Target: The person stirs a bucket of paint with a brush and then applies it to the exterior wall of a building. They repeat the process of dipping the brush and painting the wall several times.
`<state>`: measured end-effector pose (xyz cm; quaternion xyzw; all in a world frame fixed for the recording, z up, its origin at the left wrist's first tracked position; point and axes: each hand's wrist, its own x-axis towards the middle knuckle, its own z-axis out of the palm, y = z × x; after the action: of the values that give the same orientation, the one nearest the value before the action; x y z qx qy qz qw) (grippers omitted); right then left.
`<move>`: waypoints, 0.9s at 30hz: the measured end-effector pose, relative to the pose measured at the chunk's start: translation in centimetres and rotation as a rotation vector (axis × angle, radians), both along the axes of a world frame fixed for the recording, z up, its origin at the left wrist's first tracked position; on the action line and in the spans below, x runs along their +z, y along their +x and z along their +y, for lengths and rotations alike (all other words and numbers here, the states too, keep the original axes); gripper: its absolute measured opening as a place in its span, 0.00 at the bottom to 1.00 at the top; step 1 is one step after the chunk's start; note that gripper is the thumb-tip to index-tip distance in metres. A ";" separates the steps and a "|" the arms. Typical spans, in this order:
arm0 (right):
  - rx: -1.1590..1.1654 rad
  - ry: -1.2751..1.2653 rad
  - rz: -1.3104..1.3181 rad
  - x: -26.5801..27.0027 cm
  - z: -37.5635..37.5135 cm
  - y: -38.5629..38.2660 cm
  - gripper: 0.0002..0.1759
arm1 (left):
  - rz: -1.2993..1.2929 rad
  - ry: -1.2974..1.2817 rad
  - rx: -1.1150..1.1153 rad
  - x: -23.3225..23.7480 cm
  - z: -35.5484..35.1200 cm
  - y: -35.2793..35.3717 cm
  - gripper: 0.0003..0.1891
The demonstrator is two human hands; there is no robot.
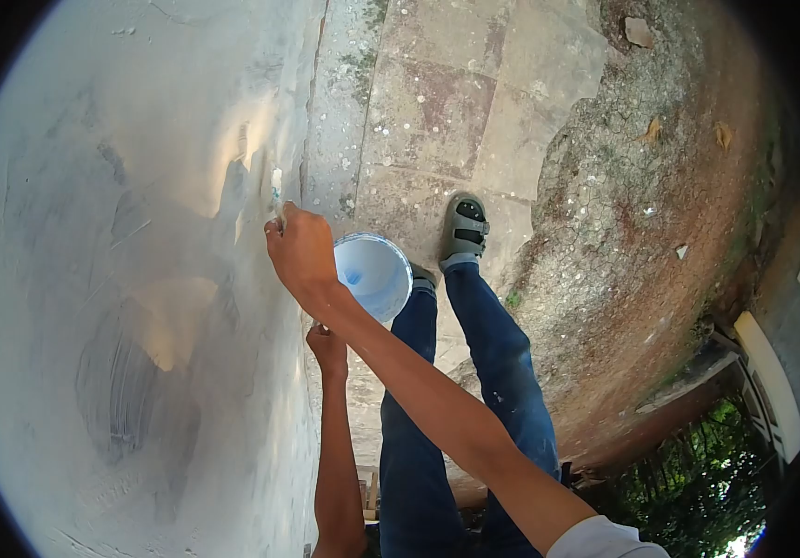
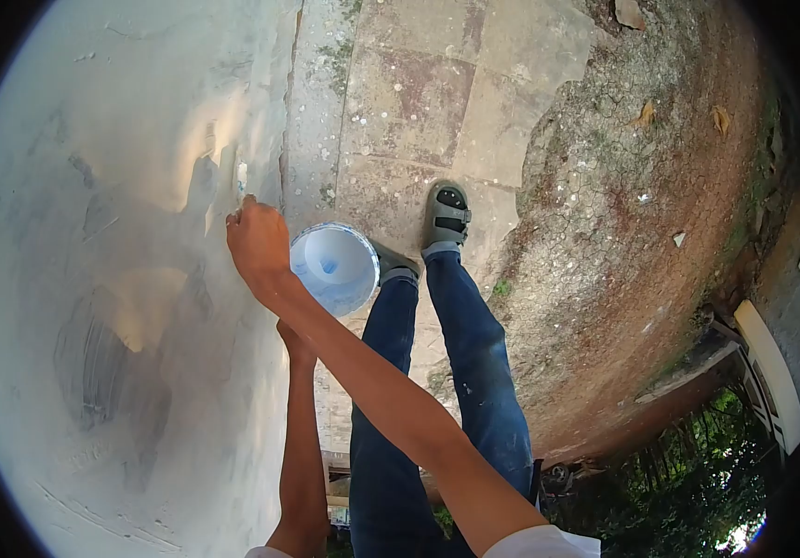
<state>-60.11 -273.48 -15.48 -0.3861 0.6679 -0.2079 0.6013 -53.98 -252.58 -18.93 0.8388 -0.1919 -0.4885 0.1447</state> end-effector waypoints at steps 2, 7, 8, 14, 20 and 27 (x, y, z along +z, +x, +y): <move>0.022 -0.053 -0.001 0.9 0.3 1.4 0.10 | -0.173 -0.283 -0.251 -6.6 8.7 3.8 0.16; 0.143 -0.140 -0.040 5.2 2.1 -4.0 0.11 | -0.221 -0.301 -0.327 -0.2 1.0 0.0 0.17; 0.130 -0.107 -0.050 6.1 2.6 -5.9 0.12 | -0.065 -0.201 -0.093 1.4 -0.2 -0.7 0.16; 0.092 0.047 0.014 11.3 5.6 -16.9 0.20 | 0.180 -0.137 0.211 4.9 -1.9 -1.9 0.14; 0.260 0.038 0.035 18.1 7.4 -22.7 0.18 | 0.173 -0.136 0.146 12.8 -4.6 -4.4 0.15; 0.456 -0.084 0.392 27.9 8.6 -22.9 0.13 | 0.211 -0.227 0.109 23.3 -5.9 -7.5 0.14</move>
<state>-83.00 -264.87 12.38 -0.5832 0.6583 -0.0165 0.4756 -61.52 -258.46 4.39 0.7702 -0.1836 -0.5405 0.2843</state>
